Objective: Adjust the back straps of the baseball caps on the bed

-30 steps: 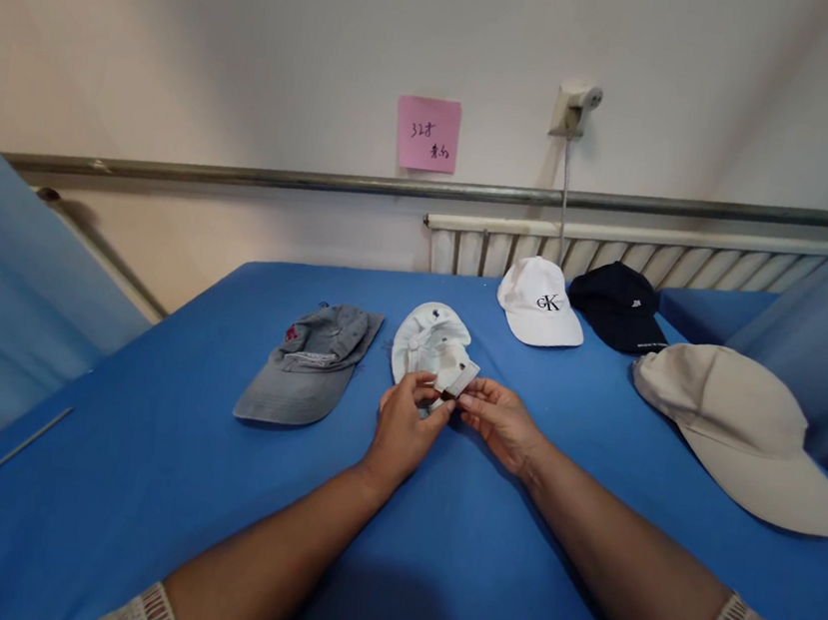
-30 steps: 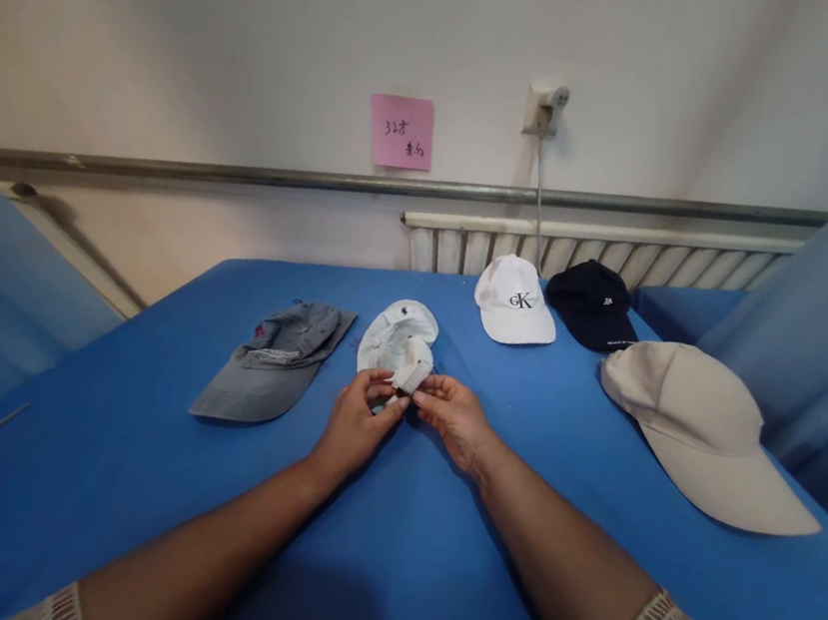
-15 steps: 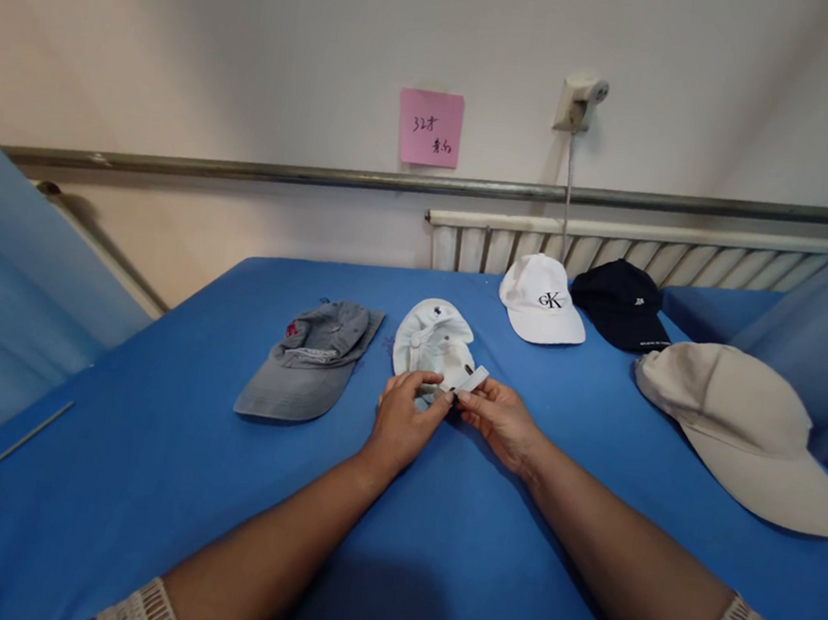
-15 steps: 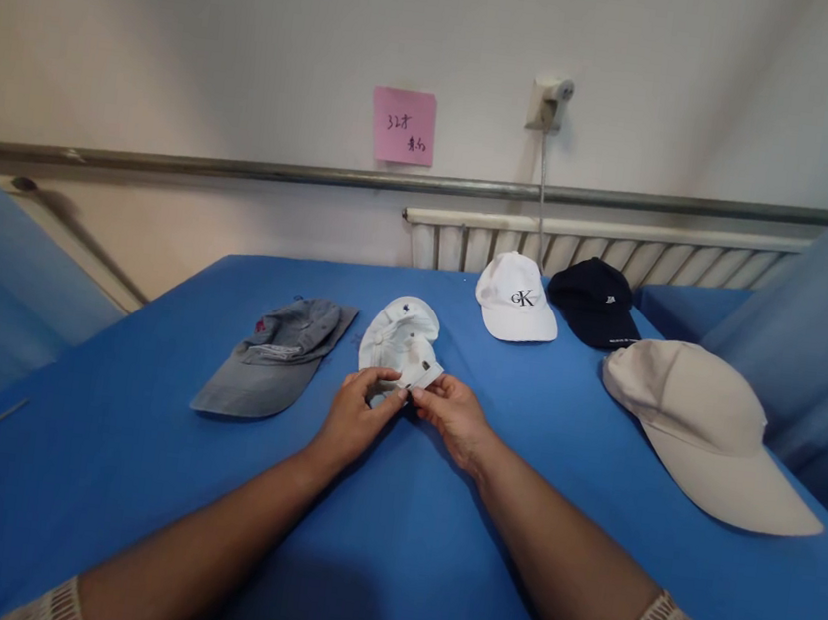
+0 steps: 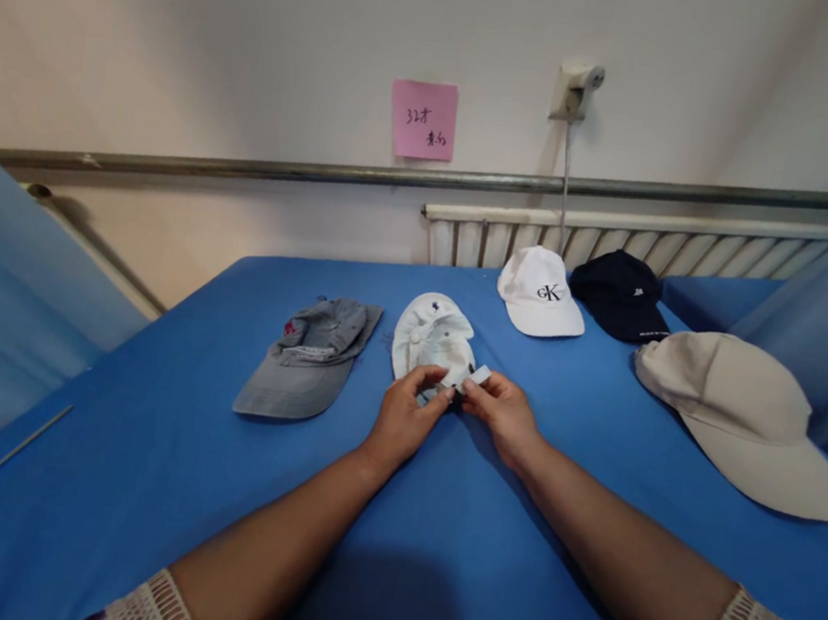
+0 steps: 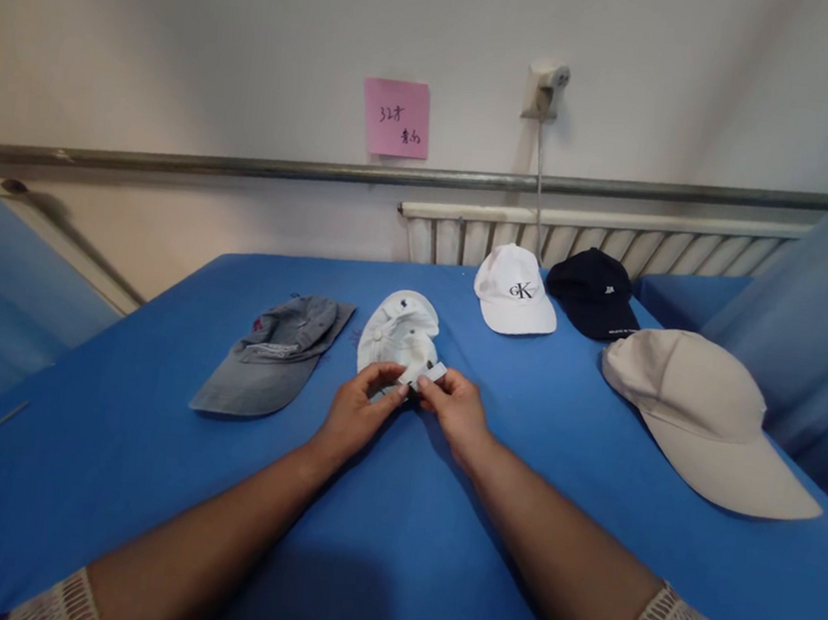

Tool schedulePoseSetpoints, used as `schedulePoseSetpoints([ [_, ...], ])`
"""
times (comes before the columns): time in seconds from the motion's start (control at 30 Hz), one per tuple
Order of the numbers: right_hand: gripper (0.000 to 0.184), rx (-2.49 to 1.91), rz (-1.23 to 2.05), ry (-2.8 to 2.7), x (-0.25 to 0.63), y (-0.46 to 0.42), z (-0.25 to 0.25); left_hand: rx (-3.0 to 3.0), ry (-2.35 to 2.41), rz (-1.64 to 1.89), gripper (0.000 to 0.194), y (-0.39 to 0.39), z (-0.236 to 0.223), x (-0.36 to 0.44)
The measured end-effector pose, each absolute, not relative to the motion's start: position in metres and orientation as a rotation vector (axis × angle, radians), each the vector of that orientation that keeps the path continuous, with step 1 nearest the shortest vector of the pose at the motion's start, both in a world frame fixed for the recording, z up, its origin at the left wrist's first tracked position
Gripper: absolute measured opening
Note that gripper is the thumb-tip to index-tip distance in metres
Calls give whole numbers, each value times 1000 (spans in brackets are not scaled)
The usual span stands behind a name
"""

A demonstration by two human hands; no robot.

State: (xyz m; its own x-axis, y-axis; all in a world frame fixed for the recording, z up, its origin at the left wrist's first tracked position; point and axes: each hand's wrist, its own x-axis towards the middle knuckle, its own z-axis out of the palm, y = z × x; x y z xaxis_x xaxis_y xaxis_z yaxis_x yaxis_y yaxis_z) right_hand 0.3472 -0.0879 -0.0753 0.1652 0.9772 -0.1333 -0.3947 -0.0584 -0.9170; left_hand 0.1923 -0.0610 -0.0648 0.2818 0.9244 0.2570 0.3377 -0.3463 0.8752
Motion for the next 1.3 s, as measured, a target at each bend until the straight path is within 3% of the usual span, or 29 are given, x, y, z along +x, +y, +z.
schedulePoseSetpoints([
  [0.83, 44, -1139, 1203, -789, 349, -78, -79, 1748, 1196, 1006, 28, -51, -68, 200],
  [1.3, 33, -1260, 1051, -944, 352, -72, -88, 1799, 1243, 998, 27, -49, -72, 201],
])
